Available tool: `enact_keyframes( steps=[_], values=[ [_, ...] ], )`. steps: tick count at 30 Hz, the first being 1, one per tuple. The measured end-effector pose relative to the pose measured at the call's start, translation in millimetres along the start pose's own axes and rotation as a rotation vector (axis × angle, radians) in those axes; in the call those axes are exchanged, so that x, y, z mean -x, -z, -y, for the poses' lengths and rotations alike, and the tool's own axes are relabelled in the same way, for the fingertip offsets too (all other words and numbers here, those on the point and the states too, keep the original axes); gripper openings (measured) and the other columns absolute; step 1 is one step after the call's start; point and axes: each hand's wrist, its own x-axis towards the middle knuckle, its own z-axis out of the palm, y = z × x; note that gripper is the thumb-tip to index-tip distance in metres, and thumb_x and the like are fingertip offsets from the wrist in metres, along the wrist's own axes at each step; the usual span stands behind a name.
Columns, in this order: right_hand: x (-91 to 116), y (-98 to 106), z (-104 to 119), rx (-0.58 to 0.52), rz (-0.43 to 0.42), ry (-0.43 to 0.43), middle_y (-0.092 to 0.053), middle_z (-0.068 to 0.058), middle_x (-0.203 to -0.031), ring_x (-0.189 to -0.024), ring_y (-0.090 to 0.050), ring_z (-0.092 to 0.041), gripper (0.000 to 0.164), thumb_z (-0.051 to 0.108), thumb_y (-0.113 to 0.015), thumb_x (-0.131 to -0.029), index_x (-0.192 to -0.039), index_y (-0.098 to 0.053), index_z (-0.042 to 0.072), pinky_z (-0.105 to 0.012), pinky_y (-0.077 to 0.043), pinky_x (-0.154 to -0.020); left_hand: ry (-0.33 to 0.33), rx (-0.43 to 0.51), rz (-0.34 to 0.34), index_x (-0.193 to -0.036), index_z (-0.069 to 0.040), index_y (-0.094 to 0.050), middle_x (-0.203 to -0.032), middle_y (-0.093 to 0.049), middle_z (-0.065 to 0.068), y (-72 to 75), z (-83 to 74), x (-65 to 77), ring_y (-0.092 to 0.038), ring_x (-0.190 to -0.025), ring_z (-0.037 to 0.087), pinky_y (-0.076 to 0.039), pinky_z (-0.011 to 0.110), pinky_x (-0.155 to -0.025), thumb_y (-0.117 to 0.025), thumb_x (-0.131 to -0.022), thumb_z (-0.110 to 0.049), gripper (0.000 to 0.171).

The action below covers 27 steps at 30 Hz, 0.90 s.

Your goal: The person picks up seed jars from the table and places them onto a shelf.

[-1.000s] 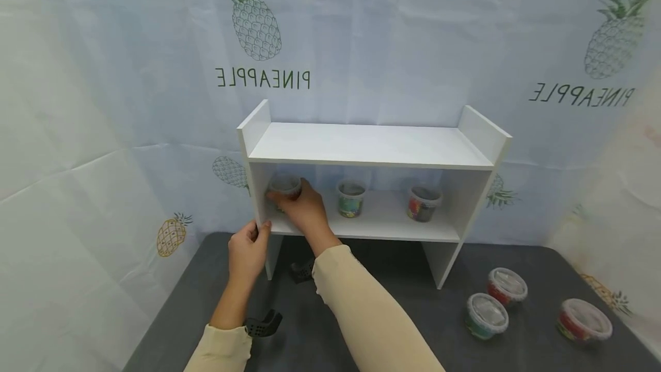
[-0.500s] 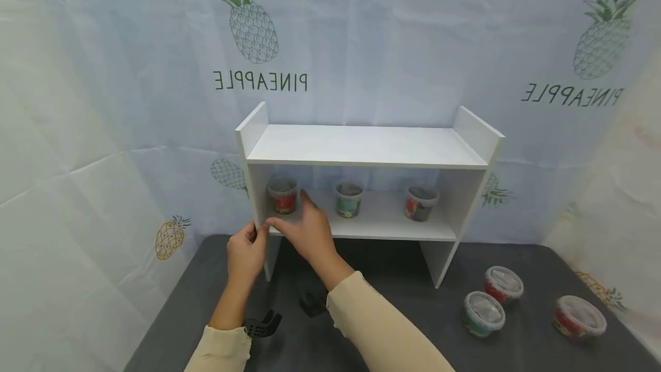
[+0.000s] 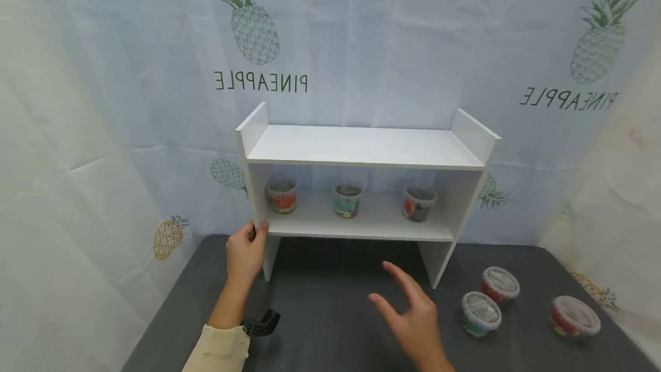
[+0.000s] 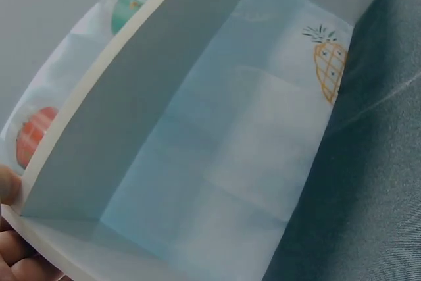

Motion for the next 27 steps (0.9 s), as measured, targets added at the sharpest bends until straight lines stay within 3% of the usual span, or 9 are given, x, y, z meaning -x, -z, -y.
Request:
enact_keyframes(
  steps=[4, 6, 8, 10, 13, 15, 17, 20, 27],
  values=[
    [6.2, 48.0, -24.0, 0.165, -0.185, -0.183, -0.063, 0.016, -0.125, -0.116, -0.052, 0.015, 0.061, -0.003, -0.081, -0.077, -0.133, -0.060, 0.006, -0.003, -0.038, -0.093, 0.004, 0.009, 0.005, -0.123, -0.011, -0.071, -0.103, -0.076, 0.008, 0.7, 1.0, -1.6, -0.070, -0.078, 0.020, -0.050, 0.034, -0.065, -0.059, -0.099, -0.034, 0.035],
    [8.6, 68.8, -34.3, 0.270, -0.262, -0.284, -0.062, 0.019, -0.119, -0.109, -0.049, 0.022, 0.058, 0.004, -0.081, -0.079, -0.133, -0.061, 0.010, 0.000, -0.035, -0.089, 0.016, 0.010, 0.014, -0.123, -0.011, -0.071, -0.104, -0.075, 0.008, 1.3, 0.9, -1.1, -0.070, -0.079, 0.021, -0.050, 0.034, -0.065, -0.059, -0.099, -0.035, 0.036],
    [12.8, 86.9, -44.3, 0.357, -0.313, -0.375, -0.064, 0.008, -0.120, -0.108, -0.045, 0.022, 0.055, 0.011, -0.080, -0.082, -0.134, -0.061, 0.010, 0.002, -0.032, -0.089, 0.024, 0.011, 0.024, -0.123, -0.011, -0.071, -0.105, -0.075, 0.009, 1.5, 0.5, -0.1, -0.070, -0.081, 0.021, -0.050, 0.035, -0.066, -0.058, -0.099, -0.035, 0.036],
    [18.5, 101.3, -53.8, 0.418, -0.327, -0.482, -0.064, -0.006, -0.123, -0.115, -0.052, 0.009, 0.054, 0.019, -0.078, -0.086, -0.135, -0.060, 0.009, -0.001, -0.032, -0.093, 0.026, 0.010, 0.030, -0.122, -0.010, -0.071, -0.105, -0.075, 0.009, 1.2, -0.4, 0.7, -0.071, -0.084, 0.022, -0.051, 0.037, -0.068, -0.059, -0.099, -0.035, 0.036],
    [25.3, 117.5, -68.6, 0.474, -0.263, -0.639, -0.057, -0.023, -0.132, -0.126, -0.054, -0.025, 0.060, 0.030, -0.073, -0.090, -0.141, -0.053, 0.004, -0.027, -0.041, -0.106, 0.019, 0.008, 0.025, -0.123, -0.008, -0.070, -0.106, -0.075, 0.011, 0.6, -1.0, 1.9, -0.072, -0.088, 0.024, -0.053, 0.041, -0.070, -0.060, -0.099, -0.033, 0.036],
    [27.6, 124.8, -79.0, 0.480, -0.152, -0.745, -0.049, -0.029, -0.138, -0.122, -0.048, -0.047, 0.071, 0.040, -0.068, -0.093, -0.146, -0.044, 0.001, -0.049, -0.042, -0.102, 0.019, 0.006, 0.018, -0.123, -0.008, -0.070, -0.106, -0.075, 0.011, 0.5, 0.2, 2.5, -0.072, -0.089, 0.024, -0.054, 0.042, -0.071, -0.060, -0.098, -0.032, 0.036],
    [28.2, 130.2, -88.9, 0.471, -0.030, -0.836, -0.041, -0.034, -0.141, -0.122, -0.045, -0.051, 0.082, 0.049, -0.063, -0.093, -0.150, -0.034, -0.002, -0.062, -0.038, -0.094, 0.016, 0.004, 0.013, -0.122, -0.007, -0.070, -0.105, -0.075, 0.011, 0.3, 0.6, 2.6, -0.072, -0.085, 0.024, -0.053, 0.041, -0.068, -0.061, -0.098, -0.031, 0.035],
    [29.9, 133.4, -101.6, 0.432, 0.115, -0.936, -0.036, -0.037, -0.143, -0.120, -0.045, -0.052, 0.095, 0.059, -0.058, -0.092, -0.154, -0.023, -0.003, -0.063, -0.039, -0.090, 0.006, -0.007, 0.006, -0.119, -0.008, -0.072, -0.101, -0.076, 0.010, -0.3, 0.2, 1.5, -0.069, -0.078, 0.021, -0.050, 0.036, -0.064, -0.061, -0.098, -0.031, 0.033],
    [36.5, 127.9, -113.7, 0.304, 0.136, -1.088, -0.036, -0.035, -0.146, -0.127, -0.044, -0.050, 0.101, 0.068, -0.054, -0.089, -0.157, -0.017, 0.003, -0.060, -0.042, -0.090, 0.014, 0.003, 0.008, -0.117, -0.008, -0.073, -0.099, -0.076, 0.009, -1.1, -2.0, -1.3, -0.070, -0.080, 0.021, -0.051, 0.038, -0.065, -0.061, -0.098, -0.031, 0.032]
  ],
)
